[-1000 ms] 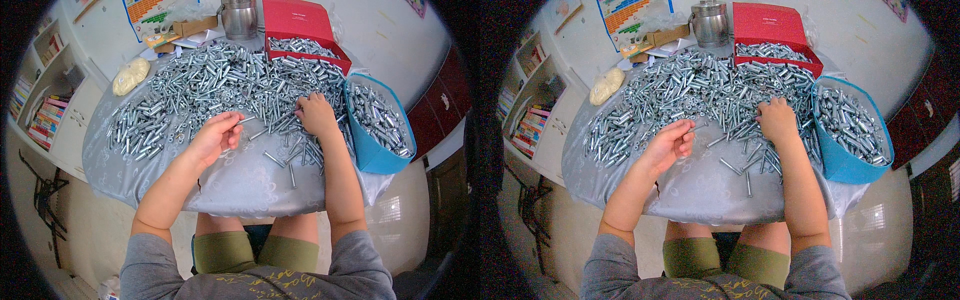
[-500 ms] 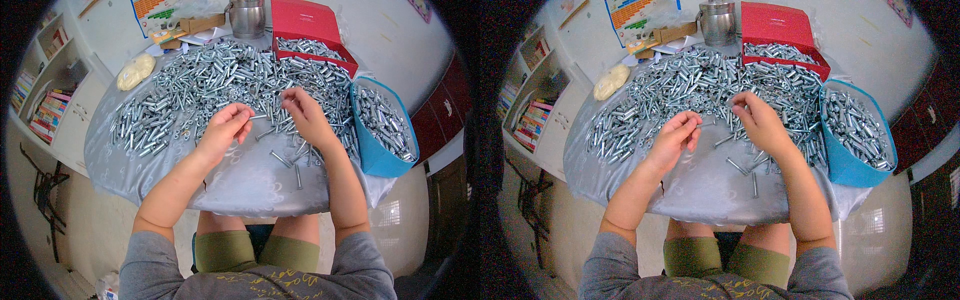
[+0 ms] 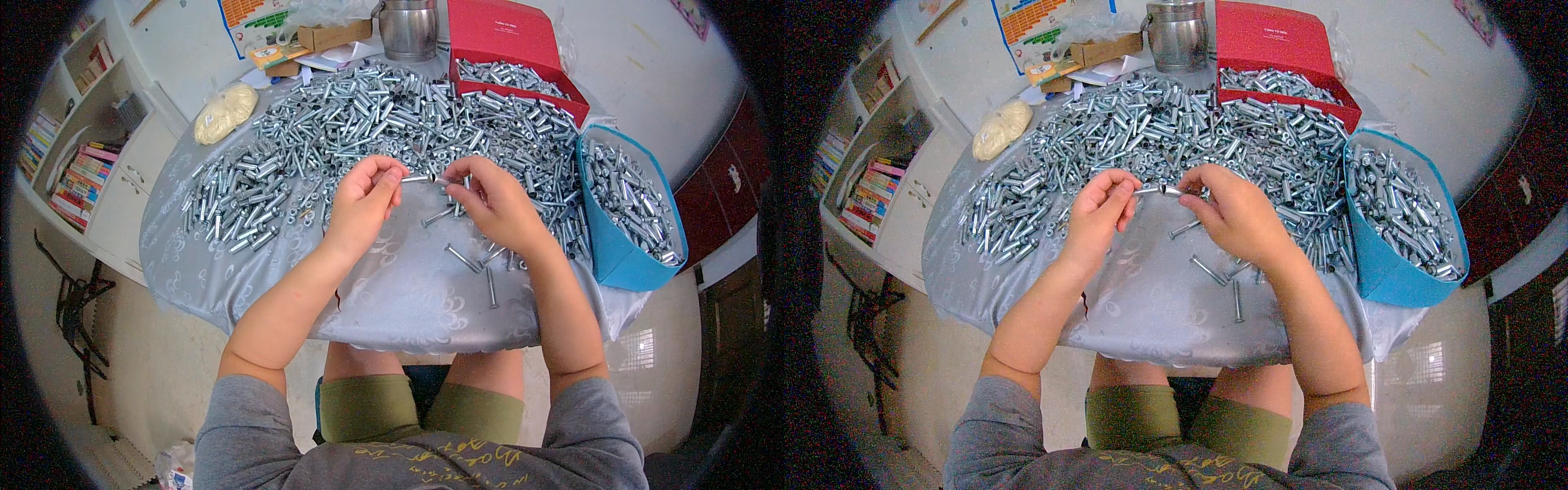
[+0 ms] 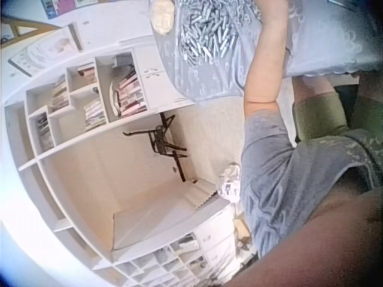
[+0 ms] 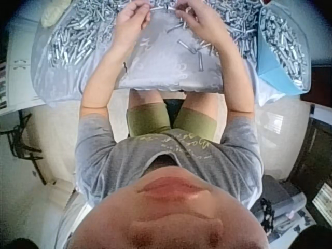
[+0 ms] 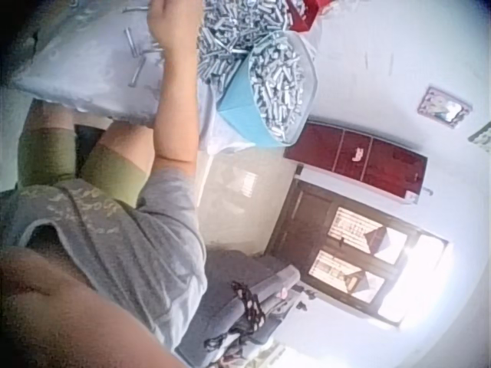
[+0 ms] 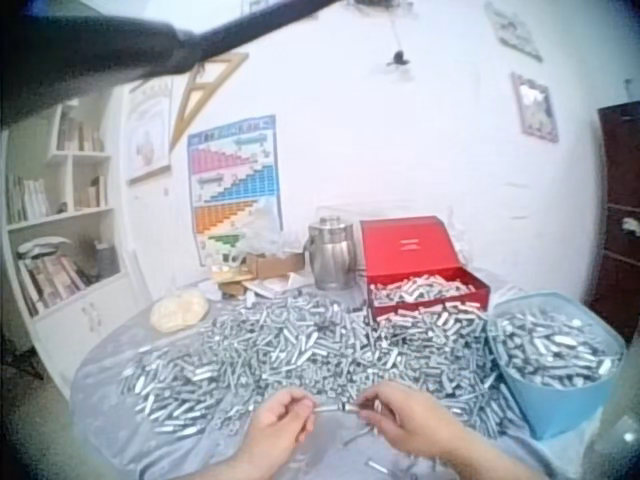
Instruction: The person sits at a table covered with metal fasteners and repeatedly picks up bolts and nuts to thread them together by hand. They handle the components one at a time, screwing the nut onto the bolt and then placing the assembled unit back onto the table.
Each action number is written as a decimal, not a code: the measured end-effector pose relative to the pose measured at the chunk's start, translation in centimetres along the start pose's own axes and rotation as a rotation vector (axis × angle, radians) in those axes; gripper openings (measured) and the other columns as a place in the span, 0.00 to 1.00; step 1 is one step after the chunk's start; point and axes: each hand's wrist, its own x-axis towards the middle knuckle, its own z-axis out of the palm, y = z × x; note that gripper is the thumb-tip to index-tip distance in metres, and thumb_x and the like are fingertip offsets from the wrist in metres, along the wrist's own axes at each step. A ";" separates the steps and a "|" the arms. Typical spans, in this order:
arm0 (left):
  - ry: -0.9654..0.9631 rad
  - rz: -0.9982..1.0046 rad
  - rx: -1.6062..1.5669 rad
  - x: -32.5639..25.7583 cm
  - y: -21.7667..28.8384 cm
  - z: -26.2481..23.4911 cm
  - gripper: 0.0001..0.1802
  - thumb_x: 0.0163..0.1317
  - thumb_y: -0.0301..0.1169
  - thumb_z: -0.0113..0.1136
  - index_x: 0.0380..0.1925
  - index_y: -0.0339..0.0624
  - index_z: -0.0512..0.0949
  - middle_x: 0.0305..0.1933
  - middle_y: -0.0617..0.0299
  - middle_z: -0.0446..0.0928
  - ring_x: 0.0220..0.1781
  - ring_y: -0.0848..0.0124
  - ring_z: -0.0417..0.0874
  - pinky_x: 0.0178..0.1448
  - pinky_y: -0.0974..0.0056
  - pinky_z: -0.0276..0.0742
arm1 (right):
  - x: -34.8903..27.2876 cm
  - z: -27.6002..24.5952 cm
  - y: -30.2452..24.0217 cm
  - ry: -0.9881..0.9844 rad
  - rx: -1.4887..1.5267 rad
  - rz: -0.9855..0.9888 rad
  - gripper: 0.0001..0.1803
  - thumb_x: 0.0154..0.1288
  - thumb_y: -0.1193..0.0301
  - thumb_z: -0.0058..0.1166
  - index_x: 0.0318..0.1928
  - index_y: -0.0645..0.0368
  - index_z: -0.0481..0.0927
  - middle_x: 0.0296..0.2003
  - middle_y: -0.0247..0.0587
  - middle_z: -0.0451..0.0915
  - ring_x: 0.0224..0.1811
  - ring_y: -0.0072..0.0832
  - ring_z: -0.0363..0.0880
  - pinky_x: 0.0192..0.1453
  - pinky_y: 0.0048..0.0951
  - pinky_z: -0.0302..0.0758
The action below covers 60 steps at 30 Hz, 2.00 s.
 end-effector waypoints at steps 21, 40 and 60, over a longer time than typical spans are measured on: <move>-0.077 0.078 0.447 0.1 -0.8 -0.4 0.11 0.63 0.30 0.42 0.33 0.39 0.74 0.18 0.73 0.62 0.20 0.84 0.61 0.24 0.76 0.57 | -0.4 0.7 1.1 0.096 -0.336 -0.201 0.08 0.56 0.69 0.49 0.34 0.58 0.73 0.29 0.45 0.75 0.29 0.43 0.75 0.31 0.38 0.71; -0.008 -0.152 -0.150 0.7 0.5 -1.0 0.09 0.62 0.33 0.45 0.35 0.41 0.72 0.22 0.70 0.67 0.20 0.82 0.64 0.26 0.76 0.60 | -0.1 2.1 0.5 0.088 -0.098 0.097 0.08 0.57 0.70 0.49 0.37 0.59 0.73 0.31 0.47 0.77 0.31 0.41 0.77 0.34 0.34 0.72; -0.150 -0.199 -0.348 0.7 0.0 -1.4 0.15 0.62 0.41 0.39 0.24 0.43 0.64 0.16 0.70 0.56 0.19 0.78 0.60 0.26 0.72 0.58 | -0.2 2.1 -0.1 -0.017 -0.045 0.112 0.10 0.57 0.71 0.50 0.39 0.61 0.72 0.31 0.49 0.77 0.32 0.41 0.77 0.35 0.32 0.72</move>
